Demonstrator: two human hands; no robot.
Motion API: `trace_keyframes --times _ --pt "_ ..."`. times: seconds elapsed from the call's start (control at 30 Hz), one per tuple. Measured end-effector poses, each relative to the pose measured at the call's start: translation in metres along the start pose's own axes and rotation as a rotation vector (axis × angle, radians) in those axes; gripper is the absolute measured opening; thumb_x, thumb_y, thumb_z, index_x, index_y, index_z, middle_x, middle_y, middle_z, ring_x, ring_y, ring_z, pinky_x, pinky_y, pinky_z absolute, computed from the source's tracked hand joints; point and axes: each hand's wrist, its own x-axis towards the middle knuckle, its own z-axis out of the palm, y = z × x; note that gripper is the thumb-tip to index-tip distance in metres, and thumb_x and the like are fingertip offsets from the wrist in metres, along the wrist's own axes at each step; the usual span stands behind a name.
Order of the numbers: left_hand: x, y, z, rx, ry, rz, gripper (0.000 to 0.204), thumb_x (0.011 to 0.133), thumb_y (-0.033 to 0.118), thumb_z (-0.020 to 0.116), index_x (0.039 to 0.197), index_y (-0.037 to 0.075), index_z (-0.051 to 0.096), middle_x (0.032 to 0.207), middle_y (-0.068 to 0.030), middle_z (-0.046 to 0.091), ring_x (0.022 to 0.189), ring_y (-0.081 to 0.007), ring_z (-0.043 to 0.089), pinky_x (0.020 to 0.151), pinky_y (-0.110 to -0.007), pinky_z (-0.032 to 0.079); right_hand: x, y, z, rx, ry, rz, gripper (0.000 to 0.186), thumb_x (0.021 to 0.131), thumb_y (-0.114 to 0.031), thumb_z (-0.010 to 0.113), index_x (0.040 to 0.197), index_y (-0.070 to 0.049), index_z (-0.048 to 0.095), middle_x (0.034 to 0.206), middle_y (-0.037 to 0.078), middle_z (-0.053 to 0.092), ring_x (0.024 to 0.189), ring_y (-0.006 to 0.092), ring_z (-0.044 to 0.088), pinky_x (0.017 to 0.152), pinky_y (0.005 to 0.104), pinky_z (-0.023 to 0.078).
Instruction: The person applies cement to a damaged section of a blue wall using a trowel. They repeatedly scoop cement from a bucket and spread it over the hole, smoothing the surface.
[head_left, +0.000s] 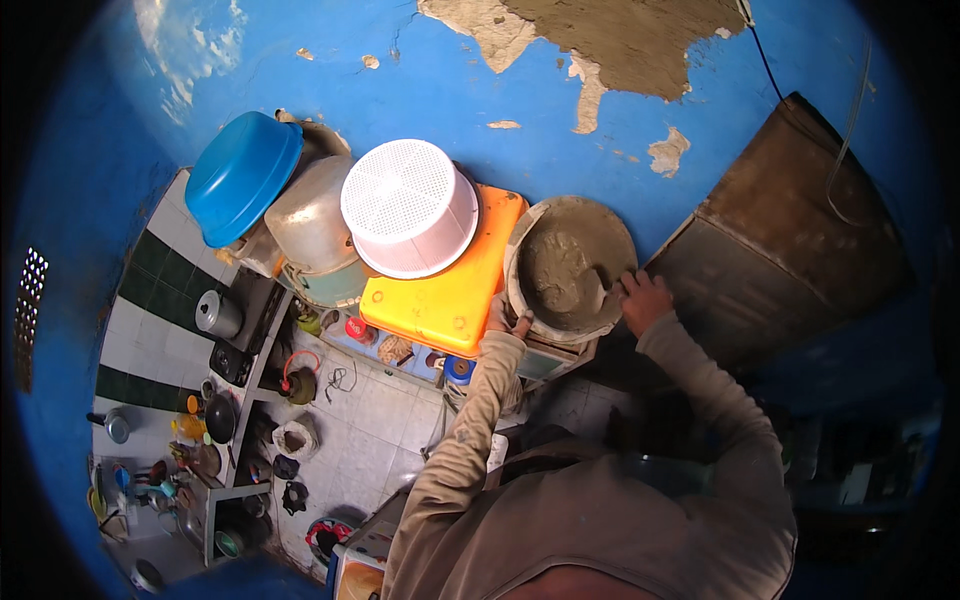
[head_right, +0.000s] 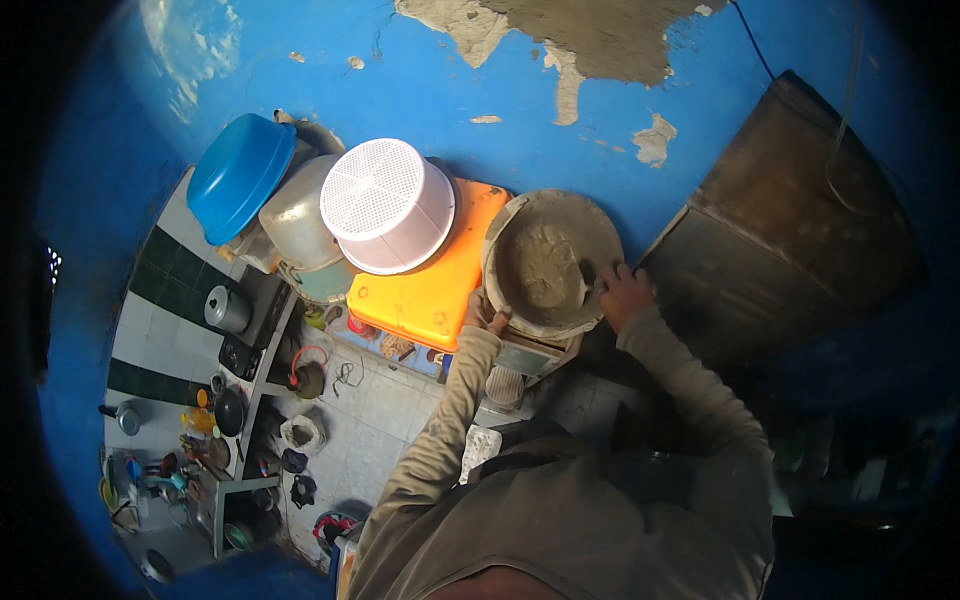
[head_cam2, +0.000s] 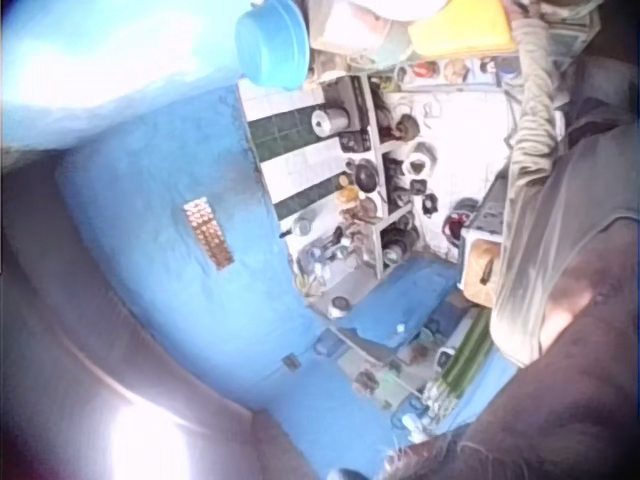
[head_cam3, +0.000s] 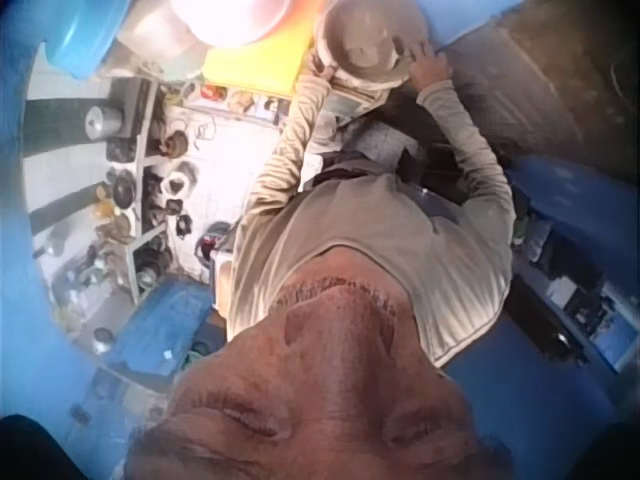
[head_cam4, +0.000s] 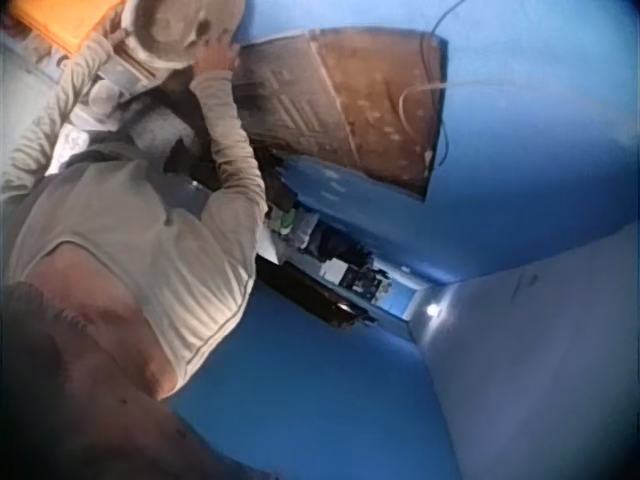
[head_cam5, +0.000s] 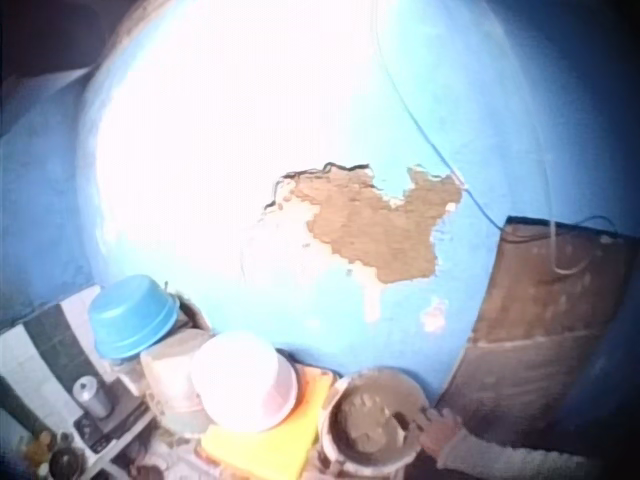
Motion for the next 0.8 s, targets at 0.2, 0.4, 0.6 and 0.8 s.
trace_keyframes --times 0.2,0.4,0.6,0.8 --pt "-0.003 0.009 0.002 0.014 0.034 0.036 0.045 0.073 -0.001 0.064 0.112 0.003 0.042 0.090 -0.0027 0.051 0.077 -0.0095 0.046 0.072 -0.021 0.039 -0.012 -0.048 -0.017 0.331 -0.026 0.165 0.032 0.070 -0.008 0.060 0.102 -0.008 0.063 0.093 0.006 0.049 0.088 0.0261 0.049 0.069 0.0399 0.044" --pt "-0.001 -0.008 0.001 0.059 0.058 0.132 0.041 0.073 0.002 0.066 0.107 0.003 0.044 0.083 -0.0020 0.050 0.072 -0.0101 0.045 0.066 -0.023 0.040 -0.006 -0.093 -0.008 0.635 0.072 0.565 0.026 0.078 -0.015 0.061 0.103 -0.008 0.064 0.098 0.009 0.053 0.094 0.0310 0.052 0.076 0.0414 0.045" --pt "0.002 -0.010 -0.002 0.092 0.041 0.034 0.038 0.075 0.003 0.065 0.106 0.003 0.043 0.087 -0.0037 0.053 0.077 -0.0121 0.048 0.070 -0.025 0.041 -0.011 -0.104 0.029 0.831 0.301 0.871 0.030 0.077 -0.011 0.065 0.105 -0.002 0.063 0.097 0.014 0.057 0.093 0.0302 0.056 0.080 0.0370 0.045" --pt "0.019 -0.010 0.005 0.022 0.045 0.032 0.043 0.078 0.001 0.062 0.115 0.001 0.041 0.098 -0.0083 0.056 0.088 -0.0156 0.053 0.079 -0.027 0.043 -0.030 -0.078 0.022 1.386 0.483 0.868 0.035 0.079 -0.009 0.064 0.109 0.008 0.056 0.098 0.012 0.056 0.089 0.0197 0.056 0.079 0.0293 0.044"
